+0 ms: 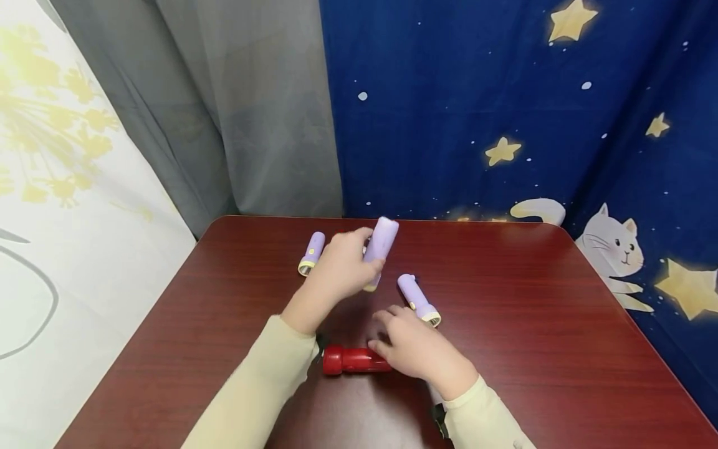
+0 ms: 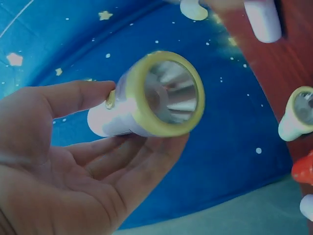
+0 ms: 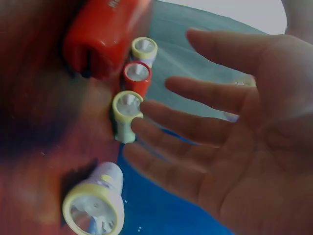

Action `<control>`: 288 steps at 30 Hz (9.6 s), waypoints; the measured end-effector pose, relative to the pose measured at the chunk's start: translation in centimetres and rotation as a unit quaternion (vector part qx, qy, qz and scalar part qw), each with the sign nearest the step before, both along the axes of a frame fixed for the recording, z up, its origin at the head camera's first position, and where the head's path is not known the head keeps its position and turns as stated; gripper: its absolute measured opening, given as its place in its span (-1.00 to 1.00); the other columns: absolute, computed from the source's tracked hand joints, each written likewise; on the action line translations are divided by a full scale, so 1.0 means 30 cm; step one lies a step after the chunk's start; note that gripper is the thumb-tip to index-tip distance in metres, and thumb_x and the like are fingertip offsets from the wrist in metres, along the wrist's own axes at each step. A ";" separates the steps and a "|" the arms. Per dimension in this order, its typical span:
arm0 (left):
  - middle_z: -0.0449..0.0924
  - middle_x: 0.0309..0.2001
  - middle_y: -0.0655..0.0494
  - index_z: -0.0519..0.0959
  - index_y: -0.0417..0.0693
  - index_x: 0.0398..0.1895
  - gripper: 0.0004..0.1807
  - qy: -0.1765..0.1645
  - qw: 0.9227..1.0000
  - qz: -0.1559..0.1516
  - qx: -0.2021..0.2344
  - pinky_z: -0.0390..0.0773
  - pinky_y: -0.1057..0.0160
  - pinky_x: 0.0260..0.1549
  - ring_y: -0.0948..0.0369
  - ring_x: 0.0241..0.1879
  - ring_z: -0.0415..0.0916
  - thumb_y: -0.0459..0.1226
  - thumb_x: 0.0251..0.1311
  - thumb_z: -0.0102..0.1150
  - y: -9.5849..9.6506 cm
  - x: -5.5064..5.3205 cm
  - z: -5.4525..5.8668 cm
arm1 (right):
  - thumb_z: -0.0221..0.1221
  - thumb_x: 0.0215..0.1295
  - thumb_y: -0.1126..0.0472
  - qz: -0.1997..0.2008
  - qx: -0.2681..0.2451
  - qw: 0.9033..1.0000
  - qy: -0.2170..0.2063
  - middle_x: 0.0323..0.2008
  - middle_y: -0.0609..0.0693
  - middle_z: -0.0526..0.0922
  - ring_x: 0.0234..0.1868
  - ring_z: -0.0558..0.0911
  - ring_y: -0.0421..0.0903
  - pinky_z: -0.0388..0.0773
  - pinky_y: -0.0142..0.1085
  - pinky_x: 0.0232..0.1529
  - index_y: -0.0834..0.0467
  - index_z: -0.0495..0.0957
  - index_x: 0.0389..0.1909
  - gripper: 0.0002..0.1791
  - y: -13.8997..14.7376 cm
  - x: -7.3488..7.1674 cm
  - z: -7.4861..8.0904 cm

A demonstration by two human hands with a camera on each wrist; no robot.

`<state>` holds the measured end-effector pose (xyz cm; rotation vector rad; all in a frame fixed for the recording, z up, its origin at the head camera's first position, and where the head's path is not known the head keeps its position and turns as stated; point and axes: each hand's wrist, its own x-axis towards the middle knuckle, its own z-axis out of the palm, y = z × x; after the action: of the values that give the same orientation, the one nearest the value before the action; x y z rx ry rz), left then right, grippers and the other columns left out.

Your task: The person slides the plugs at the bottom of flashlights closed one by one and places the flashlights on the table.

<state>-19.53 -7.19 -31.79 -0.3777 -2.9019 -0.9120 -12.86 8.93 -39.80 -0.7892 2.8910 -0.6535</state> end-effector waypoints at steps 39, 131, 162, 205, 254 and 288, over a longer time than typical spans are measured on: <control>0.71 0.03 -0.23 0.52 -0.25 0.19 -0.63 -0.099 0.987 0.028 -0.125 0.73 0.09 0.01 -0.03 -0.07 0.71 -0.28 0.40 0.21 0.217 -0.384 -0.280 | 0.48 0.26 0.06 -0.112 0.038 0.993 0.014 0.22 0.16 0.64 0.22 0.62 0.15 0.69 0.12 0.10 0.18 0.63 0.24 -0.43 0.111 -0.058 0.016; 0.74 0.16 -0.07 0.35 0.06 0.56 -0.20 0.051 0.961 0.013 0.271 0.81 0.17 -0.13 0.15 -0.13 0.78 -0.32 0.27 0.48 0.002 0.276 -0.127 | 0.30 0.47 0.24 -0.033 -0.303 0.949 -0.075 0.26 0.15 0.68 0.25 0.73 0.06 0.64 -0.02 0.33 0.13 0.40 0.48 -0.39 0.091 0.060 0.113; 0.77 0.00 0.03 0.66 -0.13 0.22 -0.52 0.124 0.984 0.021 0.127 0.76 0.08 -0.07 0.15 -0.12 0.71 -0.29 0.20 0.44 0.049 0.300 -0.161 | 0.39 0.38 0.29 -0.051 -0.353 0.934 0.026 -0.06 0.10 0.79 -0.10 0.80 -0.11 0.76 -0.37 -0.01 0.09 0.60 0.33 -0.50 0.097 0.034 0.110; 0.78 -0.03 0.01 0.68 -0.16 0.19 -0.53 0.116 0.984 0.022 0.132 0.74 0.11 -0.13 0.11 -0.16 0.72 -0.27 0.20 0.44 0.052 0.304 -0.172 | 0.39 0.40 0.26 -0.037 -0.327 0.944 0.037 -0.03 0.07 0.78 -0.09 0.82 -0.14 0.76 -0.38 -0.02 0.05 0.59 0.28 -0.55 0.105 0.044 0.105; 0.80 0.04 -0.14 0.66 -0.16 0.24 -0.53 -0.007 0.974 0.047 0.222 0.79 -0.03 0.03 0.02 -0.03 0.77 -0.34 0.25 0.42 0.082 0.120 -0.153 | 0.34 0.46 0.21 -0.088 -0.258 0.960 0.063 0.06 0.21 0.75 -0.04 0.83 0.11 0.78 0.04 0.05 0.10 0.46 0.41 -0.45 0.089 -0.100 0.102; 0.82 -0.01 -0.14 0.72 -0.21 0.19 -0.54 0.038 0.979 0.067 0.189 0.75 0.16 -0.31 0.08 -0.25 0.68 -0.43 0.16 0.43 0.072 0.150 -0.172 | 0.37 0.37 0.29 -0.092 -0.273 0.953 0.089 0.03 0.18 0.81 -0.16 0.86 -0.01 0.80 -0.12 -0.05 0.20 0.63 0.17 -0.62 0.045 -0.070 0.088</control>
<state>-15.02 -5.02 -36.97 -0.1803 -2.5676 -1.3539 -14.96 10.27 -37.14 -0.6461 2.9921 -1.5221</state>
